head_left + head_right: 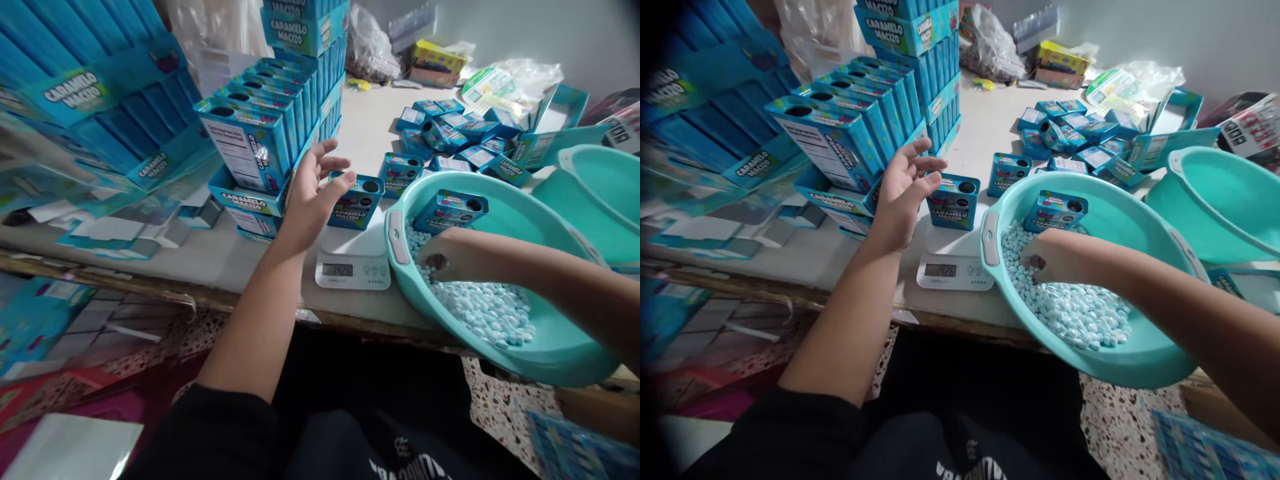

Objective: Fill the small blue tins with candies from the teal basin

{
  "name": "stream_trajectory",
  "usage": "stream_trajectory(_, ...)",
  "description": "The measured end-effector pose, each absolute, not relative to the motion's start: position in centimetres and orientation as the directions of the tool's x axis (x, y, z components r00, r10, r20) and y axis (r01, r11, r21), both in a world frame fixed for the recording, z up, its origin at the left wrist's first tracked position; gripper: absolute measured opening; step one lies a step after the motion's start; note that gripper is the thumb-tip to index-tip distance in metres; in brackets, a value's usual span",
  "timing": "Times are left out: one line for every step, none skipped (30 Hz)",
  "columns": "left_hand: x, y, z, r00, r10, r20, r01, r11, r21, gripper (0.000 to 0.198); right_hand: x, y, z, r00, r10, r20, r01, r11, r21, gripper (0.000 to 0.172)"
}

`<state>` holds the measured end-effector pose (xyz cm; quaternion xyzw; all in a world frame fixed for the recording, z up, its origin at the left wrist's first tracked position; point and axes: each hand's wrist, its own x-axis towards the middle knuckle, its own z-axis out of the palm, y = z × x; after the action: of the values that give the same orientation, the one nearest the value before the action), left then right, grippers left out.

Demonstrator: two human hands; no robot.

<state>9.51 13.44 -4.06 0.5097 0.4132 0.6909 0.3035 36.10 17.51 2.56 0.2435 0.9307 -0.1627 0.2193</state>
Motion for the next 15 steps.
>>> stream_trajectory(9.5, 13.4, -4.0, -0.295, 0.842, 0.451, 0.000, -0.472, 0.882, 0.053, 35.8, 17.5, 2.9, -0.776, 0.371, -0.510, 0.525, 0.828, -0.196, 0.011)
stream_trajectory(9.5, 13.4, -4.0, -0.296, 0.844, 0.448, -0.004, -0.470, 0.883, 0.054, 35.6, 17.5, 3.3, -0.761, 0.381, -0.525, 0.537, 0.824, -0.180, 0.011)
stream_trajectory(9.5, 13.4, -4.0, -0.298, 0.844, 0.446, -0.008, -0.470, 0.883, 0.055, 35.3, 17.5, 3.7, -0.744, 0.408, -0.530, 0.555, 0.819, -0.147, 0.012)
stream_trajectory(9.4, 13.4, -4.0, -0.302, 0.842, 0.447, -0.011, -0.472, 0.881, 0.057, 35.0, 17.6, 4.3, -0.734, 0.437, -0.520, 0.567, 0.816, -0.116, 0.013)
stream_trajectory(9.4, 13.4, -3.9, -0.308, 0.838, 0.451, -0.012, -0.477, 0.879, 0.058, 34.7, 17.8, 5.0, -0.734, 0.467, -0.493, 0.575, 0.814, -0.087, 0.014)
stream_trajectory(9.4, 13.4, -3.9, -0.311, 0.835, 0.455, -0.012, -0.482, 0.876, 0.059, 34.4, 18.0, 5.8, -0.744, 0.494, -0.450, 0.580, 0.812, -0.067, 0.015)
stream_trajectory(9.4, 13.4, -3.9, -0.313, 0.832, 0.457, -0.011, -0.485, 0.875, 0.059, 34.0, 18.3, 6.7, -0.758, 0.516, -0.398, 0.583, 0.810, -0.060, 0.016)
stream_trajectory(9.4, 13.5, -3.9, -0.315, 0.832, 0.458, -0.011, -0.485, 0.874, 0.059, 33.5, 18.6, 7.7, -0.774, 0.534, -0.340, 0.585, 0.809, -0.062, 0.016)
stream_trajectory(9.4, 13.5, -3.9, -0.318, 0.831, 0.456, -0.012, -0.484, 0.875, 0.059, 32.9, 19.0, 8.7, -0.787, 0.552, -0.277, 0.588, 0.806, -0.064, 0.016)
stream_trajectory(9.4, 13.5, -4.0, -0.323, 0.832, 0.452, -0.014, -0.481, 0.876, 0.059, 32.2, 19.4, 9.6, -0.794, 0.570, -0.213, 0.593, 0.803, -0.062, 0.016)
stream_trajectory(9.4, 13.5, -4.0, -0.328, 0.832, 0.447, -0.017, -0.478, 0.878, 0.059, 31.4, 19.8, 10.5, -0.800, 0.579, -0.155, 0.593, 0.804, -0.054, 0.015)
stream_trajectory(9.4, 13.6, -4.1, -0.335, 0.832, 0.442, -0.022, -0.475, 0.879, 0.060, 30.5, 20.1, 11.2, -0.807, 0.582, -0.104, 0.588, 0.807, -0.046, 0.014)
stream_trajectory(9.4, 13.6, -4.1, -0.343, 0.833, 0.435, -0.028, -0.472, 0.881, 0.061, 29.5, 20.4, 11.7, -0.813, 0.579, -0.065, 0.581, 0.813, -0.035, 0.014)
stream_trajectory(9.4, 13.7, -4.1, -0.348, 0.836, 0.425, -0.036, -0.464, 0.885, 0.062, 28.5, 20.6, 12.0, -0.821, 0.570, -0.041, 0.571, 0.820, -0.028, 0.015)
stream_trajectory(9.4, 13.7, -4.2, -0.348, 0.843, 0.410, -0.044, -0.452, 0.891, 0.064, 27.5, 20.8, 12.2, -0.829, 0.558, -0.028, 0.559, 0.829, -0.024, 0.017)
